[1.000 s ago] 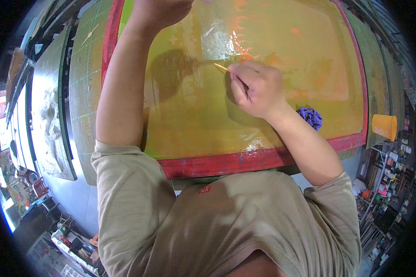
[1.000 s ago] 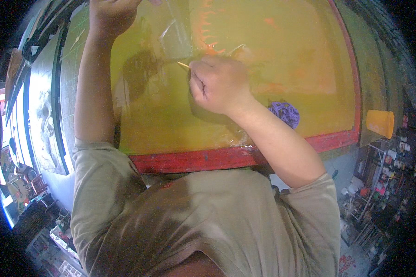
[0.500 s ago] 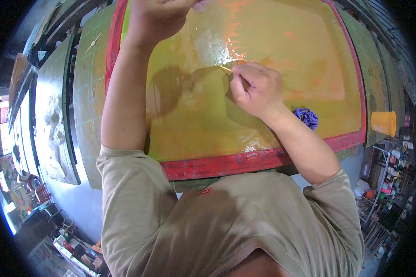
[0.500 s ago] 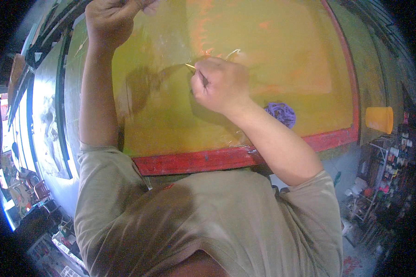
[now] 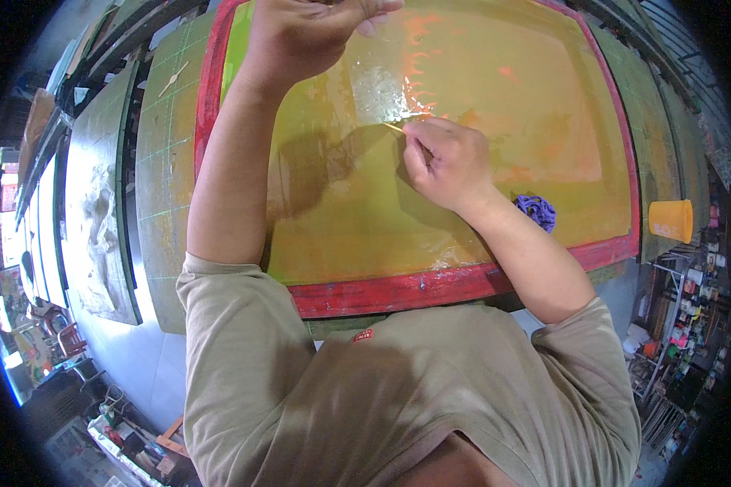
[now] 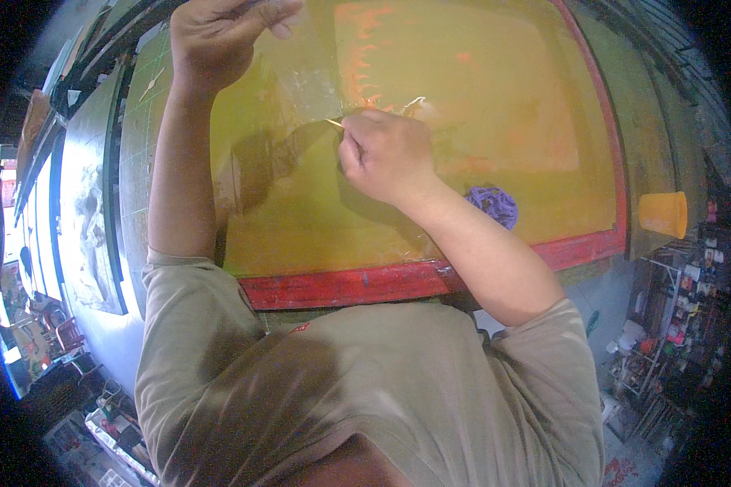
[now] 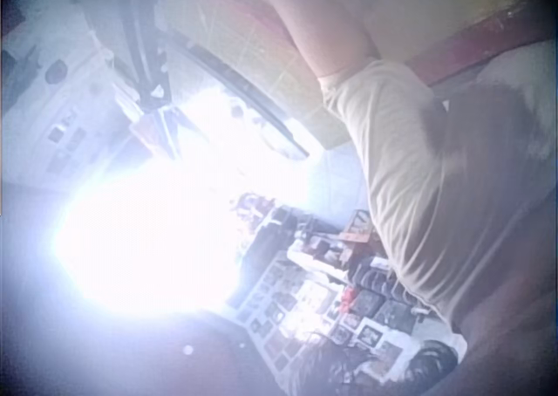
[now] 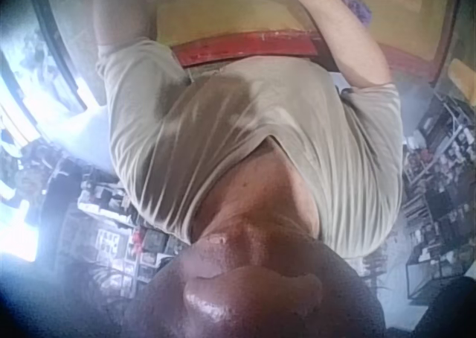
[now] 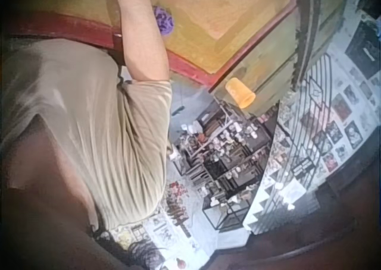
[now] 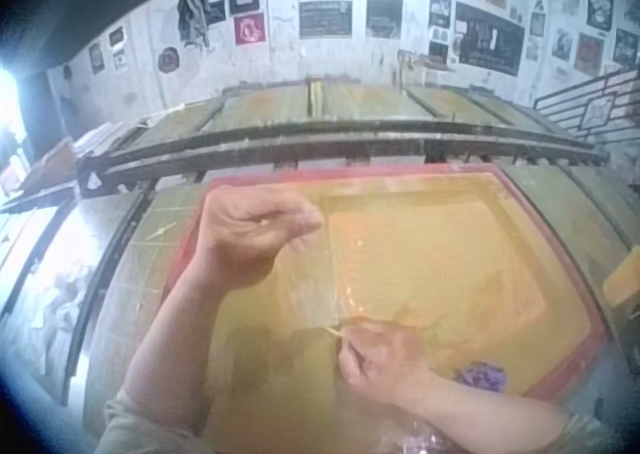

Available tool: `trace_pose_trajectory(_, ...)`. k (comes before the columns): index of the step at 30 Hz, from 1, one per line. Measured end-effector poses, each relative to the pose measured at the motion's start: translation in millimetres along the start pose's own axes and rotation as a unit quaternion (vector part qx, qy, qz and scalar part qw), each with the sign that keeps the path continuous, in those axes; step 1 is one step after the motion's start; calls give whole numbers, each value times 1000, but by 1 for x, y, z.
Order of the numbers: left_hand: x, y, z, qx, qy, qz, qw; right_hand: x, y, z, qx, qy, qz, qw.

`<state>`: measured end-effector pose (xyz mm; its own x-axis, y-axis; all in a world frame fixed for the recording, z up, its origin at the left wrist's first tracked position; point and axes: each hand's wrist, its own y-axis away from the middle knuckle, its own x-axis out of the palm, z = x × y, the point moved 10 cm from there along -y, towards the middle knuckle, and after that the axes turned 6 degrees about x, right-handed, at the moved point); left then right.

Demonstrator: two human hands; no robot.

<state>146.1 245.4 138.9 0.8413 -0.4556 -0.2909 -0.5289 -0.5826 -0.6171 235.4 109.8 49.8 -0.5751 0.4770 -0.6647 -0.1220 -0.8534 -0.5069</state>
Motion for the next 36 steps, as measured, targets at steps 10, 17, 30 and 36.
trace_pose_trajectory(10, -1, -1, -3, 44, -34, -5, 998, 7, 0, 1, -11, 9, 21, 1000)
trace_pose_trajectory(17, -2, -1, 1, 37, -20, -1, 999, 10, 0, 5, -30, 19, 21, 999)
trace_pose_trajectory(30, -2, -1, 2, 46, -3, -4, 999, 17, -2, 10, -44, 37, 33, 998)
trace_pose_trajectory(36, -3, -1, 0, 23, -13, -6, 1000, 21, -3, 14, -61, 56, 45, 996)
